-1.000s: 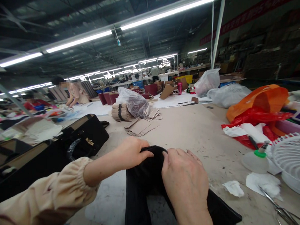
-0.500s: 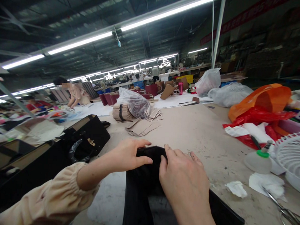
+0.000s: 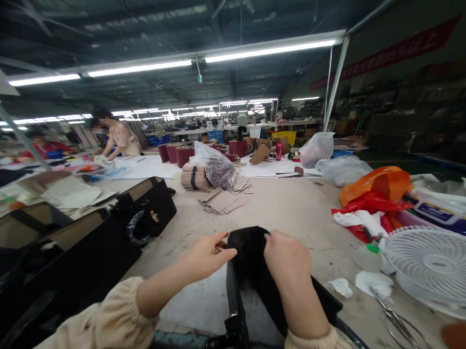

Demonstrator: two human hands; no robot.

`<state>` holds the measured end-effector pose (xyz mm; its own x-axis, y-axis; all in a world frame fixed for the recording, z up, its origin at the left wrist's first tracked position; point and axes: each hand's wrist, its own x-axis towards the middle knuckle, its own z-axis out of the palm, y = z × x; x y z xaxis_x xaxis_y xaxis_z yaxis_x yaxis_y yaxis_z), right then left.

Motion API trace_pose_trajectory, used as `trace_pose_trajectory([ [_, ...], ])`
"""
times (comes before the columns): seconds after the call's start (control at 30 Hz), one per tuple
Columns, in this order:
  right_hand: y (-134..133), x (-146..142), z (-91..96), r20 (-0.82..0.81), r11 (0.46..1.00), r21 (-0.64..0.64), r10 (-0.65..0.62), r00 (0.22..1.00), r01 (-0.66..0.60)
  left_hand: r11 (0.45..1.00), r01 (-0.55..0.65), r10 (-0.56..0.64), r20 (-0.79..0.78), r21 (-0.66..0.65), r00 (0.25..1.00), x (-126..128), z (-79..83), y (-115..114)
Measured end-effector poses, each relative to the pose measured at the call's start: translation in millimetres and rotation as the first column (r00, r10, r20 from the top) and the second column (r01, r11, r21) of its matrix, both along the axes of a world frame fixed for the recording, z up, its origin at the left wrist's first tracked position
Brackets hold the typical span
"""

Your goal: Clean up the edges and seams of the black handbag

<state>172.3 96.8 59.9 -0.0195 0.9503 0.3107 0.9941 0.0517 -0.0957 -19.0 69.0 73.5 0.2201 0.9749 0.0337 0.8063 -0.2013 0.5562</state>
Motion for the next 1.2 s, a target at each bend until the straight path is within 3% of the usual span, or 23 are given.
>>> trace_pose_trajectory([
  [0.17,10.4,-1.7,24.8,0.013,0.951,-0.26,0.173,0.985,-0.164,0.998,-0.036,0.053,-0.369,0.054,0.928,1.6,4.9,25.1],
  [0.37,0.3,1.9,50.3,-0.044,0.868,-0.367,0.342,0.939,-0.334,0.998,-0.034,0.056,-0.415,0.06,0.908,-9.5,17.9,26.5],
  [0.63,-21.2,-0.3,20.8,-0.103,0.921,-0.289,0.24,0.965,-0.26,0.997,-0.007,0.039,-0.413,0.078,0.91,-3.6,11.6,17.3],
  [0.8,-20.2,8.6,12.2,-0.157,0.929,-0.283,0.201,0.967,-0.239,0.939,0.071,-0.03,-0.126,0.336,0.992,3.6,6.6,16.5],
  [0.9,-20.0,11.9,11.4,-0.193,0.926,-0.287,0.193,0.962,-0.244,0.916,0.147,-0.135,-0.058,0.373,0.989,8.1,4.9,20.7],
  [1.2,-22.1,15.5,7.7,-0.184,0.933,-0.294,0.159,0.97,-0.208,0.877,0.307,-0.272,-0.146,0.369,0.951,23.0,3.1,34.7],
])
